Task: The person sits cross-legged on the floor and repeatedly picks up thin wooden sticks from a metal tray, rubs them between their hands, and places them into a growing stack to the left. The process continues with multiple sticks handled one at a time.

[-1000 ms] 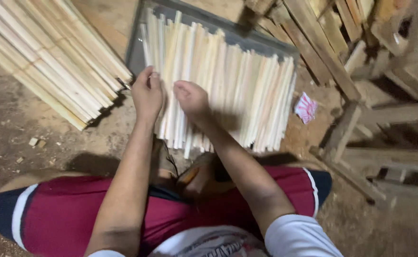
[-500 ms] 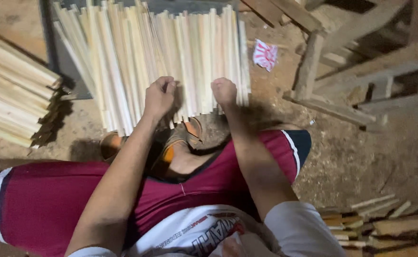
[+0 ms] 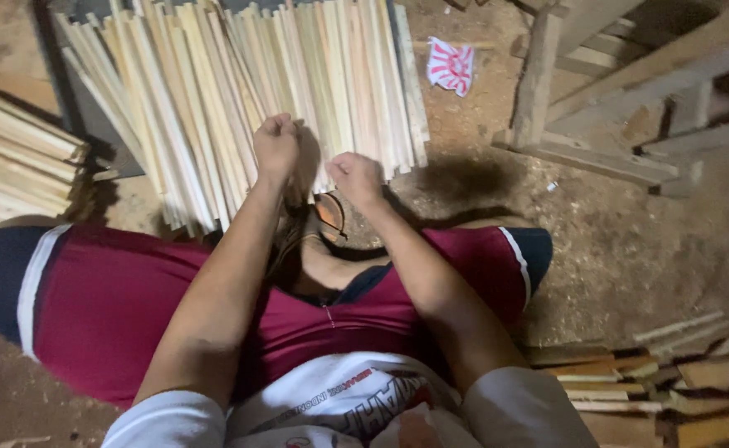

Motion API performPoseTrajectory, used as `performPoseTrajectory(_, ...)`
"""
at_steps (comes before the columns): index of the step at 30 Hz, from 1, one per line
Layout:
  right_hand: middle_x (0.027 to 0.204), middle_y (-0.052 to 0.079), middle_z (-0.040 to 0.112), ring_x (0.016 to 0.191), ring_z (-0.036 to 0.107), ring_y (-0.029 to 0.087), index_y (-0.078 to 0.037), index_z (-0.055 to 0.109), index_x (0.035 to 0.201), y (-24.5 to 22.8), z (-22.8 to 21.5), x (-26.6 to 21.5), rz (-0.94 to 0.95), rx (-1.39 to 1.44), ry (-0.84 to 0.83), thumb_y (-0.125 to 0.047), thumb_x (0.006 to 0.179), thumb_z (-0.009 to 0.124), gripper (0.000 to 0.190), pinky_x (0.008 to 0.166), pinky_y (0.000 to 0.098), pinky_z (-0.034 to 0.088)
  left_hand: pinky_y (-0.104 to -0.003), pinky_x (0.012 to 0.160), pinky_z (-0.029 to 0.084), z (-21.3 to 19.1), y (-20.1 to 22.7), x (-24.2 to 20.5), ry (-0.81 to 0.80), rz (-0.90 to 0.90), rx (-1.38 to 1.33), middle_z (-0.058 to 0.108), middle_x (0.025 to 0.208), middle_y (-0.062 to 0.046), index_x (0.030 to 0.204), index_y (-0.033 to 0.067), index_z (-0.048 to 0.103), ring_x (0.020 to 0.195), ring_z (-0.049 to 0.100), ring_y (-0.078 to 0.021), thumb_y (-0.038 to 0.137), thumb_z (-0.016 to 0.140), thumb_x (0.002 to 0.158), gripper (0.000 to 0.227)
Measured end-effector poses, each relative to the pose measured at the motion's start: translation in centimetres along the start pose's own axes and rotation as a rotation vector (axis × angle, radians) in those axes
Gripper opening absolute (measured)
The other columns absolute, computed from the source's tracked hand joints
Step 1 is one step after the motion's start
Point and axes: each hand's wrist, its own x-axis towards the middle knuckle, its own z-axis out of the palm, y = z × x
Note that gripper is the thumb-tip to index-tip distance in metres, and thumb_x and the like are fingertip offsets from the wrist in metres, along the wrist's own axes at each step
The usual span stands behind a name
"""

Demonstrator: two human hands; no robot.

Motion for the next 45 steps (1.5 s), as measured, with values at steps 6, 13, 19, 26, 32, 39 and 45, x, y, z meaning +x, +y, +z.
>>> performPoseTrajectory(6,0.095,0.009,0.079,0.1,0.075,0.028,-0.02,0.079,0.102,-9.1,3.6,-1.7,-0.112,0.344,-0.043,-0.027,0.085,0.08,0.018,0.082,0.0407,0.062,-0.034,0.072,0.052,-7.3,4.4,-1.0,0.28,0.187,-0.165,0.07,0.08,-0.005,0.097,0.0075,0.073,0.079,0.064,-0.0162,0.021,0.06,0.1,0.019)
performPoseTrajectory(13,0.101,0.008,0.08,0.103,0.074,0.034,-0.017,0.079,0.105,-12.6,5.0,-1.5,-0.115,-0.02,-0.239,-0.052,0.082,0.076,0.042,0.088,0.0483,0.059,-0.031,0.062,0.054,-12.8,3.5,-0.7,0.427,0.102,-0.33,0.066,0.079,-0.006,0.1,0.0063,0.07,0.07,0.064,-0.0142,0.01,0.058,0.096,0.013)
performPoseTrajectory(19,0.096,0.004,0.079,0.083,0.075,0.022,-0.016,0.078,0.109,-10.3,7.3,-0.3,0.005,0.19,-0.259,-0.043,0.082,0.079,0.038,0.073,0.0356,0.061,-0.027,0.048,0.057,-13.6,3.8,-1.5,0.362,-0.026,-0.473,0.066,0.068,-0.006,0.099,0.0056,0.067,0.056,0.067,-0.0138,0.011,0.057,0.098,0.011)
performPoseTrajectory(26,0.077,0.01,0.071,0.061,0.068,0.011,0.004,0.068,0.121,-14.5,0.3,-3.5,0.012,0.7,-0.441,-0.017,0.093,0.071,0.035,0.061,0.0212,0.057,-0.029,0.058,0.066,-13.8,5.8,-2.2,0.204,0.005,-0.536,0.066,0.079,-0.009,0.114,-0.0012,0.065,0.066,0.071,-0.015,0.017,0.053,0.103,0.024)
performPoseTrajectory(32,0.071,0.009,0.071,0.059,0.068,0.011,-0.001,0.074,0.113,-14.6,2.1,-4.6,-0.11,0.682,-0.542,-0.021,0.096,0.071,0.026,0.06,0.0208,0.056,-0.032,0.048,0.068,-14.4,8.4,-4.0,0.106,0.081,-0.649,0.065,0.079,-0.01,0.108,0.0001,0.057,0.055,0.07,-0.0179,0.02,0.047,0.106,0.023)
performPoseTrajectory(39,0.097,0.013,0.079,0.09,0.077,0.023,-0.002,0.074,0.104,-12.8,4.9,-4.3,-0.319,0.383,-0.28,-0.023,0.095,0.071,0.023,0.082,0.0303,0.066,-0.022,0.037,0.036,-18.7,8.1,-4.5,0.067,0.074,-0.775,0.057,0.064,0.002,0.091,0.0122,0.053,0.045,0.048,-0.0078,0.026,0.057,0.107,0.022)
performPoseTrajectory(45,0.108,0.017,0.076,0.101,0.075,0.031,-0.017,0.077,0.115,-10.3,8.2,-2.1,0.015,0.097,-0.303,-0.048,0.083,0.084,0.045,0.085,0.0394,0.061,-0.025,0.032,0.051,-18.5,6.1,-3.9,0.142,0.067,-0.774,0.063,0.068,-0.007,0.108,0.0028,0.056,0.042,0.06,-0.0138,0.023,0.057,0.106,0.02)
